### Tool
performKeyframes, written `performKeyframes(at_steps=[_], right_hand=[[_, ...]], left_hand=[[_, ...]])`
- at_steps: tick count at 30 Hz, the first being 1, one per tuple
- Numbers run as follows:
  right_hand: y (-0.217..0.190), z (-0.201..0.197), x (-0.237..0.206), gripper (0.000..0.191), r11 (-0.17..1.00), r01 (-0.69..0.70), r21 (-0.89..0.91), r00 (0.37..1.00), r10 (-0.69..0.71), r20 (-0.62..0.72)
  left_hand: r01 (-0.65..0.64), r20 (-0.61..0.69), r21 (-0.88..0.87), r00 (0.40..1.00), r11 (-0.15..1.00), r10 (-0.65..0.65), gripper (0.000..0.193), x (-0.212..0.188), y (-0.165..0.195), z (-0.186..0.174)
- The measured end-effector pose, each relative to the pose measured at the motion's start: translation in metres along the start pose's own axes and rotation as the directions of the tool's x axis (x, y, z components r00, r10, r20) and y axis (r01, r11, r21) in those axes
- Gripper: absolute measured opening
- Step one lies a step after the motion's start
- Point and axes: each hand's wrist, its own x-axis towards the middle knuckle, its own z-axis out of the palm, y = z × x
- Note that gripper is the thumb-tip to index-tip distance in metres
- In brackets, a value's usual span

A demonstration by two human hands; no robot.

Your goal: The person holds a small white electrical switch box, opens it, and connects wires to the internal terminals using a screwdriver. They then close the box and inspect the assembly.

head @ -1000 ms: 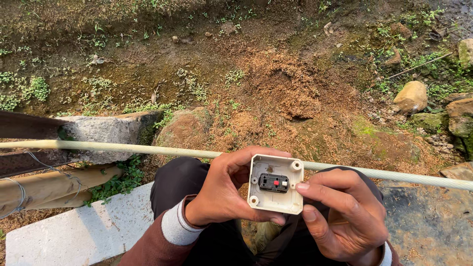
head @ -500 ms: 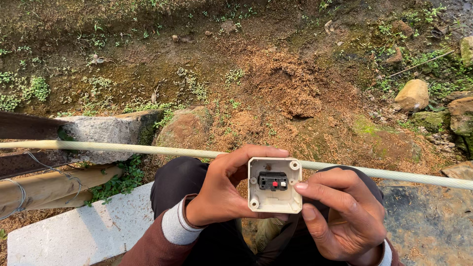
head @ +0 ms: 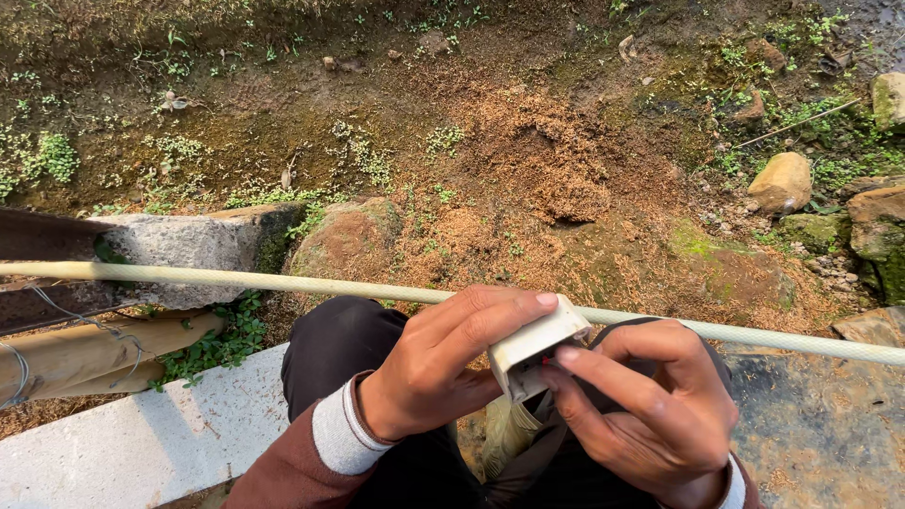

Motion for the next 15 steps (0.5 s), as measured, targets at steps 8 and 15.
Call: performKeyframes(at_steps=[8, 15], right_hand=[[-0.0026, -0.0032, 0.0014, 0.041, 0.984, -0.164, -0.065, 0.978, 0.17, 0.117], [-0.0067, -0.0095, 0.0078, 0.034, 0.985, -0.099, -0.141, 0.977, 0.123, 0.176]], left_hand=[[0.074, 0.092, -0.036, 0.993, 0.997, -0.071, 0.067, -0.0001, -0.002, -0.0004], [0.119, 0.128, -0.083, 0.986, 0.989, -0.108, 0.065, -0.0037, -0.0032, 0.0033]])
